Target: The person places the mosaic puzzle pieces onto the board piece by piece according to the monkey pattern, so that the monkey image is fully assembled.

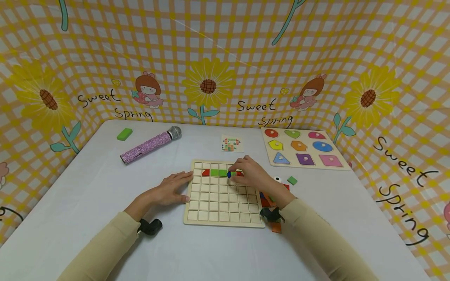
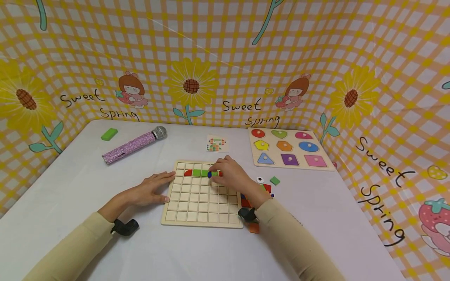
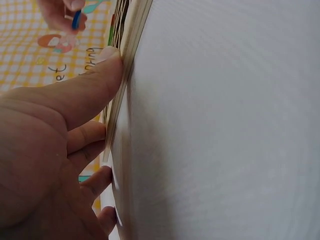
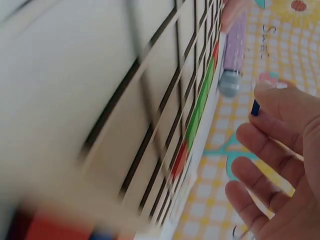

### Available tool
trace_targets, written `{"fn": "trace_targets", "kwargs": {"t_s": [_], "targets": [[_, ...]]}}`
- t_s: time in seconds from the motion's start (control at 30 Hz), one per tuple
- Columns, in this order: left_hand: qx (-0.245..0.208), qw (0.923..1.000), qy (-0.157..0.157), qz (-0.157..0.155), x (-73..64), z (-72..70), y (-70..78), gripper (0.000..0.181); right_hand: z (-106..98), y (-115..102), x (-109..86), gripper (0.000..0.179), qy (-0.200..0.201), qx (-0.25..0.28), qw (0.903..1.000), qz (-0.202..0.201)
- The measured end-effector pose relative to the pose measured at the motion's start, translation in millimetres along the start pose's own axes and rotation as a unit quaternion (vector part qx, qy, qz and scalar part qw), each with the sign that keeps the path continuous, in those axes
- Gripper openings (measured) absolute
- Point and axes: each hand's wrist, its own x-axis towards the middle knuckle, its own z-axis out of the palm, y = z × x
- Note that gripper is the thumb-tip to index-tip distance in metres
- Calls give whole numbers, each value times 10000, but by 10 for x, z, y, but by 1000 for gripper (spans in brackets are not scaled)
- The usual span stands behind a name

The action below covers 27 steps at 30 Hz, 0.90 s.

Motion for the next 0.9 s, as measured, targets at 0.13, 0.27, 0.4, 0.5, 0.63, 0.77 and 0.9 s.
{"fn": "trace_targets", "kwargs": {"t_s": [0.13,0.27,0.4,0.5,0.63,0.77,0.9], "targets": [[14,10000,0,11,-4,-11,4,76,98,-160,159,23,-51,50,10000,27],[30,10000,-6,-12,-7,-14,5,76,176,-309,296,24,-214,97,9997,18],[45,10000,-10,-11,-11,-15,11,75,243,-420,411,25,-336,133,9993,53],[39,10000,-15,-1,-17,-19,19,75,286,-476,475,24,-372,67,9992,90],[44,10000,-18,-1,-19,-24,28,76,332,-534,543,24,-422,-116,9990,80],[62,10000,-18,-1,-19,-23,29,76,373,-580,590,24,-530,-299,9981,113],[57,10000,-35,-4,-18,-17,22,76,407,-607,617,24,-604,-423,9972,137]]}}
